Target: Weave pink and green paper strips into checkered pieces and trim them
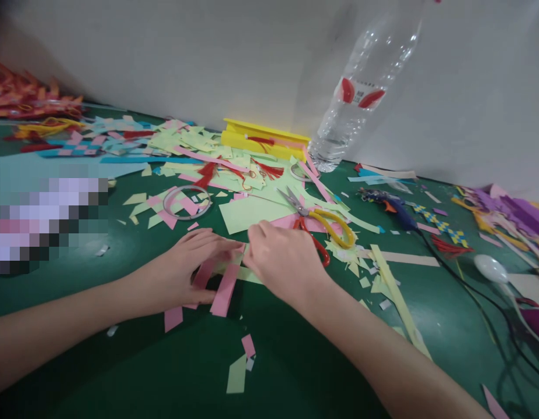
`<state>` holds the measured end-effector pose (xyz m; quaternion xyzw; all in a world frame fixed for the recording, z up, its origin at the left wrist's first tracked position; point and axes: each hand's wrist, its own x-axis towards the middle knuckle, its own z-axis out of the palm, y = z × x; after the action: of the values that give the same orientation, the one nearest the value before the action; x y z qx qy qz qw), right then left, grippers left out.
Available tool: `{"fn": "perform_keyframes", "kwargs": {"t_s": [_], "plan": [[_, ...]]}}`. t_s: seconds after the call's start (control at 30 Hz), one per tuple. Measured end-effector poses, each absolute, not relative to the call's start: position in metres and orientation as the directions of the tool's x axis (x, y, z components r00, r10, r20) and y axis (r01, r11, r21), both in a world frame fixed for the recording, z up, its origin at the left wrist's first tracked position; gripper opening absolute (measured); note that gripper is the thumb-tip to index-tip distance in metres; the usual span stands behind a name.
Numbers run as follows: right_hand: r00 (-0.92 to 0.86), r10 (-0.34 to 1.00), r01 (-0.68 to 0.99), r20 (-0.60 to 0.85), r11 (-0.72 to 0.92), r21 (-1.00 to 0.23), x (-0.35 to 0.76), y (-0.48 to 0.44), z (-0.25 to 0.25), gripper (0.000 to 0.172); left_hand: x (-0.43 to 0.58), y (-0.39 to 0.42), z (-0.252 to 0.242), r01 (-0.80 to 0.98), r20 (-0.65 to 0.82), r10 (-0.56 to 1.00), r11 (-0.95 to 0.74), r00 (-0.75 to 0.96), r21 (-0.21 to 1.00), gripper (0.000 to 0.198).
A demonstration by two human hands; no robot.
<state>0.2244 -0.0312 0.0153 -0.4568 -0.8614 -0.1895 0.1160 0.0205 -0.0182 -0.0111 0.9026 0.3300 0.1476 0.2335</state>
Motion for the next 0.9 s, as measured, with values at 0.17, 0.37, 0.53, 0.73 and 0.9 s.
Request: {"fn": "perform_keyframes", "kwargs": {"t_s": [0.17,0.37,0.53,0.73,0.9], "plan": [[-0.408,0.722,0.906,0.559,0.394,0.152,0.247,-0.006,-0.001,0.011,0.017,-0.017,-0.012,0.484,0.105,0.618,-0.7,0.779,0.526,0.058],[-0.39,0.719,0.904,0.575,0.417,0.092,0.256,0.005,-0.013,0.017,0.01,-0.013,-0.015,0.424,0.123,0.55,-0.751,0.826,0.506,0.063],[-0.453,0.688,0.87,0.567,0.481,0.111,0.255,0.003,-0.012,0.008,0.005,-0.011,-0.01,0.327,0.163,0.449,-0.815,0.879,0.479,0.063],[-0.543,0.622,0.818,0.564,0.544,0.187,0.255,0.003,-0.014,0.021,0.001,-0.012,-0.004,0.26,0.271,0.397,-0.866,0.877,0.427,0.051],[-0.586,0.571,0.775,0.575,0.603,0.191,0.25,-0.001,-0.012,0.012,0.002,-0.011,-0.004,0.335,0.308,0.443,-0.877,0.842,0.345,0.022]]}}
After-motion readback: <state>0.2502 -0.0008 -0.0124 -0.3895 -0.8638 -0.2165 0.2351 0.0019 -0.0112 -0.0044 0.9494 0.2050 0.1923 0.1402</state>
